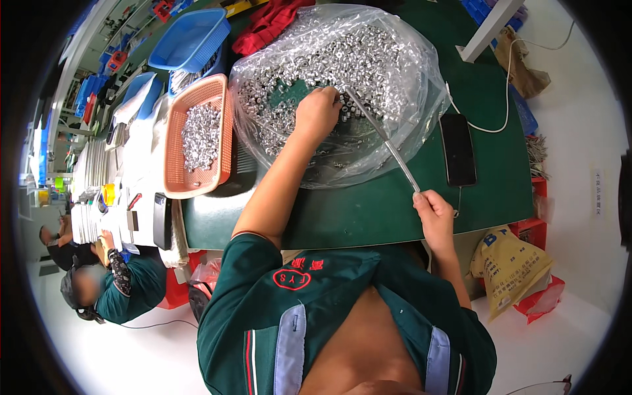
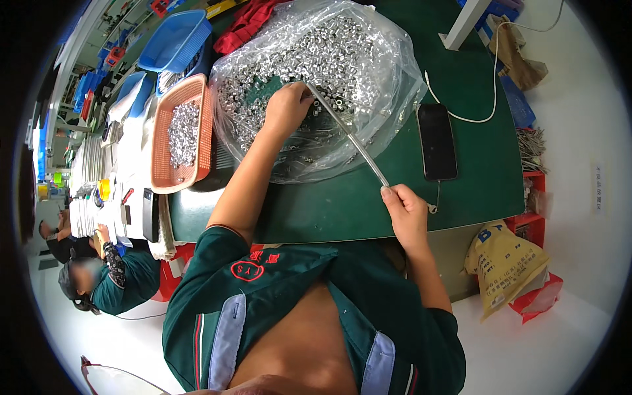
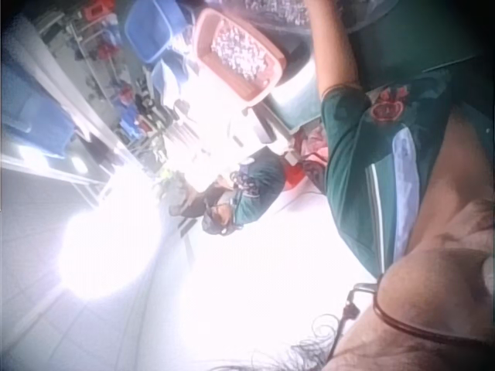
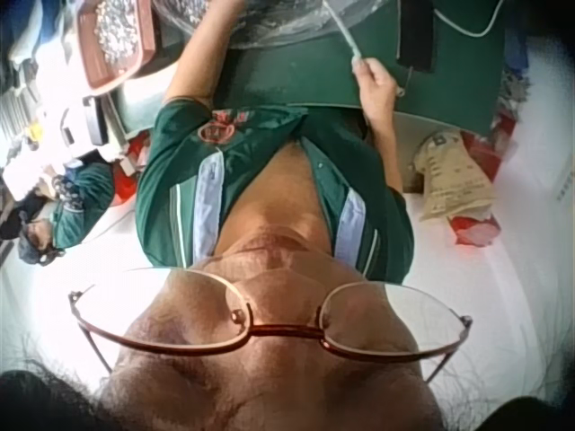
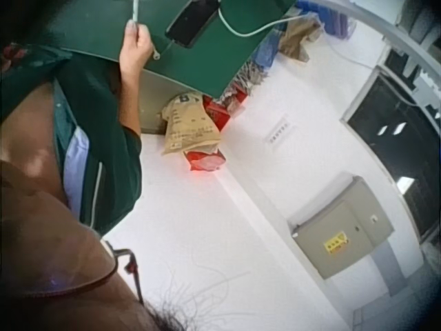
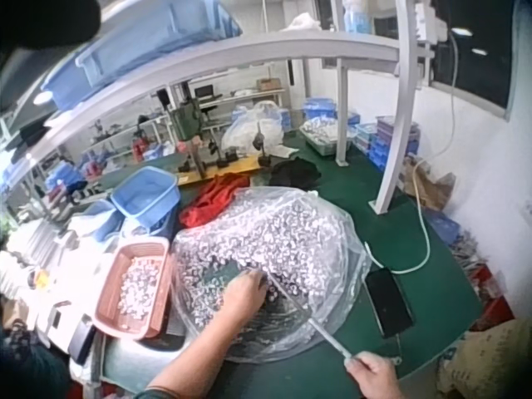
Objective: The person uses a long metal rod to pick up small silver cylindrical components from a large plastic bag and threads them onto the rod. The person repeats this action continuously, accumulating a stack of components on the rod. Another person is visible in the background working at a separate station.
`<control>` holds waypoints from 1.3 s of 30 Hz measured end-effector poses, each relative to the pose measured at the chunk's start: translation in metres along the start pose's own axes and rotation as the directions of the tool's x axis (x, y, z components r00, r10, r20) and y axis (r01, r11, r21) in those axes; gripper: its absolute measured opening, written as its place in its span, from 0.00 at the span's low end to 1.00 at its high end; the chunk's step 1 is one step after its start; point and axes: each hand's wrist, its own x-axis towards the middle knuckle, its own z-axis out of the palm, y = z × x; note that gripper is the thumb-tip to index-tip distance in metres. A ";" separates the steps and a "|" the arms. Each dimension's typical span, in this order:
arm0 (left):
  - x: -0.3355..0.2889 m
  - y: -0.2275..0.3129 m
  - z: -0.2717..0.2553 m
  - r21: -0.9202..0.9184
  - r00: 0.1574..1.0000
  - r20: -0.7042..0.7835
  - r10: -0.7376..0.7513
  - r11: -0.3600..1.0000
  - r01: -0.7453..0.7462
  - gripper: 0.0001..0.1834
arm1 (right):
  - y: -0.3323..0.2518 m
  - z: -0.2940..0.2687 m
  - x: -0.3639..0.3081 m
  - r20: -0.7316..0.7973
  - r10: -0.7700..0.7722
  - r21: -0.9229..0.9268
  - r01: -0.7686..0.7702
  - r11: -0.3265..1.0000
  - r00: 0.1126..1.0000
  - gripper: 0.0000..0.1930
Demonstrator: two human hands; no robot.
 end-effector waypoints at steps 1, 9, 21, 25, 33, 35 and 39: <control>0.000 -0.001 0.001 0.011 1.000 -0.009 0.002 1.000 -0.002 0.07 | 0.000 0.000 0.000 -0.002 -0.010 -0.012 0.010 1.000 1.000 0.14; -0.004 0.001 0.003 0.114 0.987 -0.039 0.155 0.982 -0.150 0.06 | 0.000 0.001 0.000 -0.008 -0.003 -0.004 0.003 1.000 1.000 0.14; -0.017 -0.019 -0.031 -0.728 0.920 0.361 0.150 -0.572 0.379 0.11 | 0.000 0.001 0.001 0.034 -0.012 -0.012 0.013 1.000 0.999 0.13; -0.021 -0.018 -0.030 -0.662 0.901 0.385 0.199 -0.620 0.420 0.14 | -0.003 0.002 0.000 0.051 -0.014 -0.053 0.017 0.998 0.999 0.13; -0.030 -0.006 -0.034 -0.559 0.849 0.453 0.274 -0.654 0.509 0.14 | -0.003 0.002 0.000 0.056 -0.027 -0.047 0.030 0.998 0.998 0.13; -0.030 -0.007 -0.041 -0.632 0.847 0.479 0.233 -0.578 0.516 0.14 | -0.002 0.001 0.000 0.059 -0.028 -0.055 0.031 0.998 0.998 0.13; -0.031 -0.008 -0.056 -0.753 0.845 0.504 0.178 -0.389 0.531 0.13 | -0.002 0.000 0.000 0.073 -0.034 -0.070 0.039 0.997 0.997 0.13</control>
